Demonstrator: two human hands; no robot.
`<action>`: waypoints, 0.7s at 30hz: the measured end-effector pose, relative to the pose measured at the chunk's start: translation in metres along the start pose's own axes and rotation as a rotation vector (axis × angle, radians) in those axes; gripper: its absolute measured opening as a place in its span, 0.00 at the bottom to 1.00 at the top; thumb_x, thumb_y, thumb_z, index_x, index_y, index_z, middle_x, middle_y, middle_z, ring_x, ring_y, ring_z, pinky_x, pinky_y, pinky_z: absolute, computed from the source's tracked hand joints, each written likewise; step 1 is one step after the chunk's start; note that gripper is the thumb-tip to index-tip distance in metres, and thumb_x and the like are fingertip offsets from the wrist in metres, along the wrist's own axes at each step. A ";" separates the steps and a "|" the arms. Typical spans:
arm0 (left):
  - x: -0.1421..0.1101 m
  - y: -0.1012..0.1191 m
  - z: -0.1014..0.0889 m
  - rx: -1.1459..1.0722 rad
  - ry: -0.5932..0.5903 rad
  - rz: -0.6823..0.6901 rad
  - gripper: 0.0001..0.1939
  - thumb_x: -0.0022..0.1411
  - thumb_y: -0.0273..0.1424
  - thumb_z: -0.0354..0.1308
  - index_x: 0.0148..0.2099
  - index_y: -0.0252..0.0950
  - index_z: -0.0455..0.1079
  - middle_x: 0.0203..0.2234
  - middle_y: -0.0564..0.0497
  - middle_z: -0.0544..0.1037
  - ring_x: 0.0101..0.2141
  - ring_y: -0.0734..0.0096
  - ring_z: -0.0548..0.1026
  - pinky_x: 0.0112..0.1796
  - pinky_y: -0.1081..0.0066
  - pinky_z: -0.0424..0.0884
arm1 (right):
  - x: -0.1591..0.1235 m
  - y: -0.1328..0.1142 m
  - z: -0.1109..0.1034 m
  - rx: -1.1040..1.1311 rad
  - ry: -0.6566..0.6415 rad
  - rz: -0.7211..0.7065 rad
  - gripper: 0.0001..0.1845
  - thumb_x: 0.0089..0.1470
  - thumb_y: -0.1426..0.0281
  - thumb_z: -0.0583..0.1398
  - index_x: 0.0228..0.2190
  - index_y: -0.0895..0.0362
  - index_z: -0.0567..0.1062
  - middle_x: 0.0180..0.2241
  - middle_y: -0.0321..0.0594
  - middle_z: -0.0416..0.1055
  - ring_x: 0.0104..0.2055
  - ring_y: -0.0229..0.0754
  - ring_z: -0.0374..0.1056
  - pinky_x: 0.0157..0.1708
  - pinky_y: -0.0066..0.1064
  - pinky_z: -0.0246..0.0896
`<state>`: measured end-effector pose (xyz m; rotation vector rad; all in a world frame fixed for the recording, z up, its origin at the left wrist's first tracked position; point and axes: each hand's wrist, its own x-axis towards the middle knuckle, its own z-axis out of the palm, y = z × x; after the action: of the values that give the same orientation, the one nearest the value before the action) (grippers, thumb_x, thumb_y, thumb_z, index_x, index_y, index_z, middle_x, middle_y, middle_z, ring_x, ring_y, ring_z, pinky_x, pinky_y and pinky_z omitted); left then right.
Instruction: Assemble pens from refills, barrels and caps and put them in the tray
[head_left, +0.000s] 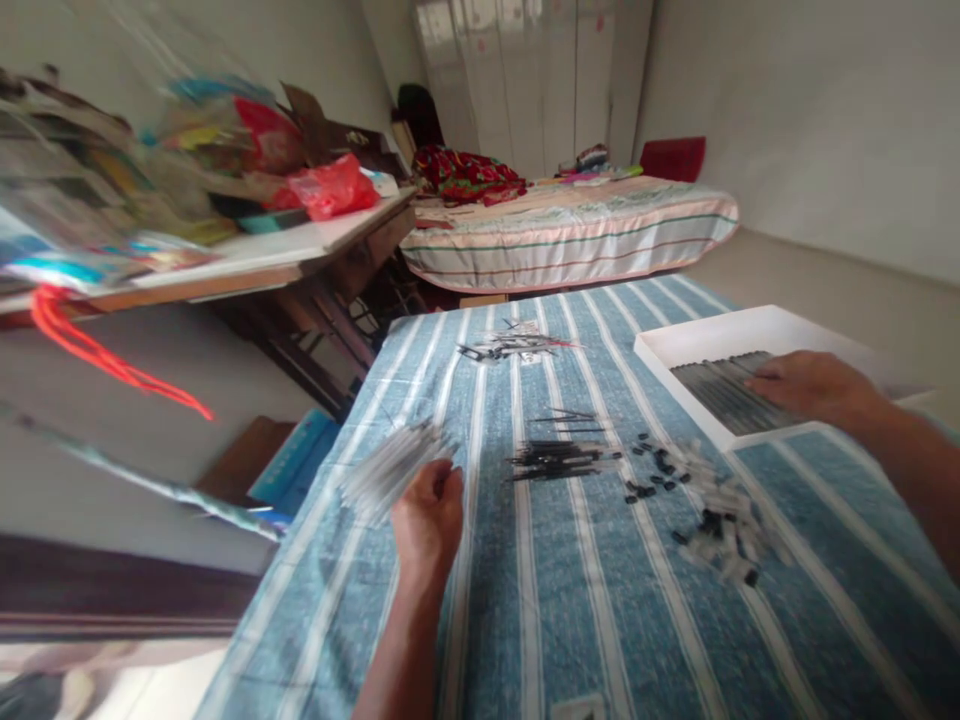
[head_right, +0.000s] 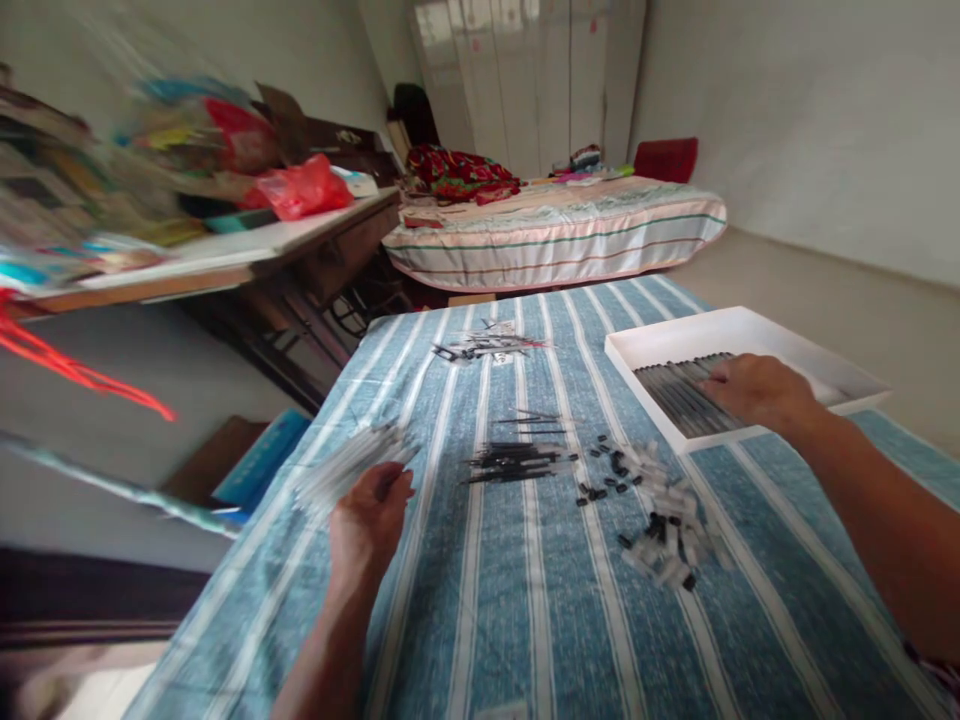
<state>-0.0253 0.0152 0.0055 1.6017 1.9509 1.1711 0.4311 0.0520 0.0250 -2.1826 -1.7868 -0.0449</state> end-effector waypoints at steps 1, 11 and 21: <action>0.003 -0.003 -0.004 0.128 0.040 0.038 0.10 0.52 0.35 0.56 0.34 0.36 0.74 0.27 0.45 0.78 0.30 0.57 0.76 0.34 0.65 0.69 | -0.006 -0.007 0.001 0.004 -0.011 -0.007 0.11 0.45 0.71 0.64 0.15 0.59 0.76 0.19 0.50 0.73 0.20 0.40 0.66 0.25 0.34 0.53; 0.009 -0.015 0.000 0.802 -0.056 0.176 0.17 0.59 0.29 0.49 0.47 0.32 0.73 0.41 0.40 0.77 0.43 0.50 0.71 0.41 0.62 0.66 | -0.075 -0.116 0.030 0.325 -0.356 -0.323 0.16 0.54 0.62 0.54 0.24 0.56 0.77 0.19 0.35 0.71 0.23 0.39 0.66 0.24 0.28 0.53; 0.011 -0.004 0.003 0.908 -0.131 0.073 0.13 0.58 0.30 0.50 0.36 0.36 0.76 0.36 0.39 0.75 0.41 0.49 0.70 0.37 0.61 0.66 | -0.093 -0.186 0.043 -0.096 -0.426 -0.553 0.14 0.57 0.70 0.51 0.30 0.56 0.76 0.30 0.44 0.77 0.33 0.45 0.73 0.29 0.29 0.57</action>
<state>-0.0291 0.0262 0.0034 2.0770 2.5088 0.1277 0.2245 0.0062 0.0049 -1.7773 -2.6310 0.2295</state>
